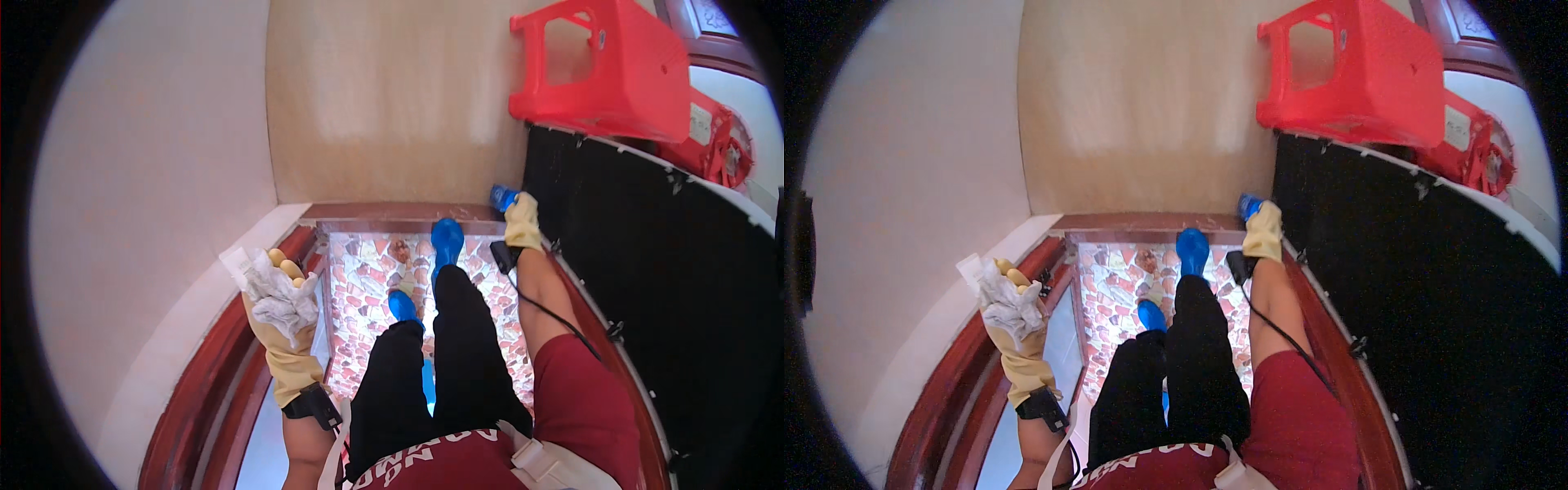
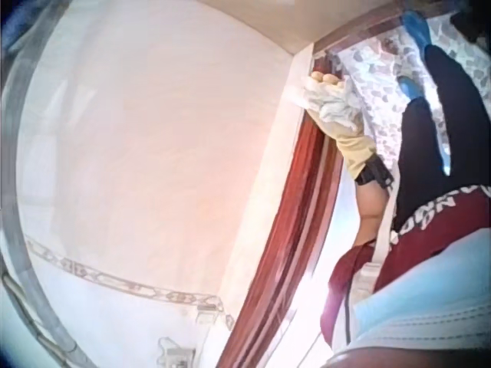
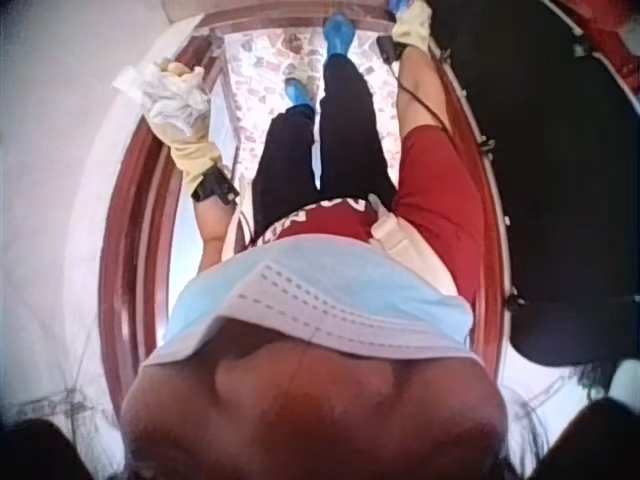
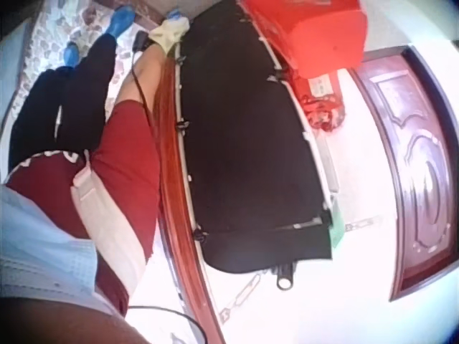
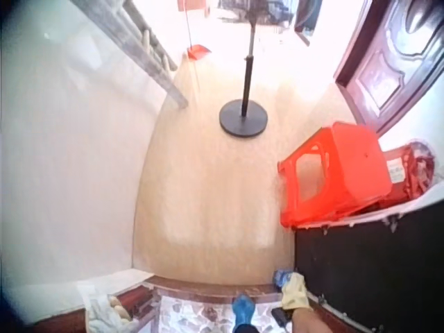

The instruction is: Cleaning and wiping down various bottles and items near a bathroom sink using a cloth and cleaning solution.

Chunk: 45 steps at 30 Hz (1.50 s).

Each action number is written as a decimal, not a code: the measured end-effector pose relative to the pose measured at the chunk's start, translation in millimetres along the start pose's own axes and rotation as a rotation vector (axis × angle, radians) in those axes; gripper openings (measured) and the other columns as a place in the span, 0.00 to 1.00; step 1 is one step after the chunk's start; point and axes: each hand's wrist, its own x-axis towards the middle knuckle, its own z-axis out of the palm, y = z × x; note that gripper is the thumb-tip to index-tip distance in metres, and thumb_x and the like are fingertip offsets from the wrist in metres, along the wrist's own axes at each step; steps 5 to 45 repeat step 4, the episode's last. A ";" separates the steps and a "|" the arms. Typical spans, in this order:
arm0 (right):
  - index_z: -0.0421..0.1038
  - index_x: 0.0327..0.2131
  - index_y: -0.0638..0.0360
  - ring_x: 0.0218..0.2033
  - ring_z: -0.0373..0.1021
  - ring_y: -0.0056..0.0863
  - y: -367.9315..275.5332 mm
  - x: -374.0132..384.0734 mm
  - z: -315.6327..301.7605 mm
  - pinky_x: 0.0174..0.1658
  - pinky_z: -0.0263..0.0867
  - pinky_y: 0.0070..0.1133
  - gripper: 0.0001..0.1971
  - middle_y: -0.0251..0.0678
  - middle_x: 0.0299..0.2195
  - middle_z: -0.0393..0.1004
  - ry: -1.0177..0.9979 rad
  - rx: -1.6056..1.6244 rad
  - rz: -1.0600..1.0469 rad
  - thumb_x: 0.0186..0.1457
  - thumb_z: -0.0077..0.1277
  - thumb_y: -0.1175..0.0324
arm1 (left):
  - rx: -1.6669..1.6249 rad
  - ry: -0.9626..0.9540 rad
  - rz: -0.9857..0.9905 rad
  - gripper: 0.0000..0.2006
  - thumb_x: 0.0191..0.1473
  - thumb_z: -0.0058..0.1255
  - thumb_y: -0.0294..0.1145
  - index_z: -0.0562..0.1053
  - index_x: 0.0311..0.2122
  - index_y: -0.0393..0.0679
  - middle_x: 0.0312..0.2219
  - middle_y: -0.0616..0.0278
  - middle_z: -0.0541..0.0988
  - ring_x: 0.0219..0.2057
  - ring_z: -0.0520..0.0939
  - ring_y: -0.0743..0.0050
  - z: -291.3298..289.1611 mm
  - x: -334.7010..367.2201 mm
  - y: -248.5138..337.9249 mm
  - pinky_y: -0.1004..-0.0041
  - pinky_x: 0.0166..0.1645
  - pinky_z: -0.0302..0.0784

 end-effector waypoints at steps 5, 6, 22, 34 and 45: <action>0.77 0.38 0.58 0.49 0.75 0.51 78.5 61.1 -9.6 0.57 0.67 0.42 0.10 0.59 0.45 0.77 0.090 0.206 -0.395 0.51 0.56 0.69 | 0.204 -0.216 0.088 0.29 0.69 0.33 0.56 0.61 0.68 0.54 0.62 0.51 0.71 0.57 0.78 0.44 46.2 29.6 -49.9 0.35 0.60 0.72; 0.77 0.38 0.58 0.49 0.75 0.51 78.5 61.1 -9.6 0.57 0.67 0.42 0.10 0.59 0.45 0.77 0.090 0.206 -0.395 0.51 0.56 0.69 | 0.204 -0.216 0.088 0.29 0.69 0.33 0.56 0.61 0.68 0.54 0.62 0.51 0.71 0.57 0.78 0.44 46.2 29.6 -49.9 0.35 0.60 0.72; 0.77 0.38 0.58 0.49 0.75 0.51 78.5 61.1 -9.6 0.57 0.67 0.42 0.10 0.59 0.45 0.77 0.090 0.206 -0.395 0.51 0.56 0.69 | 0.204 -0.216 0.088 0.29 0.69 0.33 0.56 0.61 0.68 0.54 0.62 0.51 0.71 0.57 0.78 0.44 46.2 29.6 -49.9 0.35 0.60 0.72; 0.77 0.38 0.58 0.49 0.75 0.51 78.5 61.1 -9.6 0.57 0.67 0.42 0.10 0.59 0.45 0.77 0.090 0.206 -0.395 0.51 0.56 0.69 | 0.204 -0.216 0.088 0.29 0.69 0.33 0.56 0.61 0.68 0.54 0.62 0.51 0.71 0.57 0.78 0.44 46.2 29.6 -49.9 0.35 0.60 0.72; 0.77 0.38 0.58 0.49 0.75 0.51 78.5 61.1 -9.6 0.57 0.67 0.42 0.10 0.59 0.45 0.77 0.090 0.206 -0.395 0.51 0.56 0.69 | 0.204 -0.216 0.088 0.29 0.69 0.33 0.56 0.61 0.68 0.54 0.62 0.51 0.71 0.57 0.78 0.44 46.2 29.6 -49.9 0.35 0.60 0.72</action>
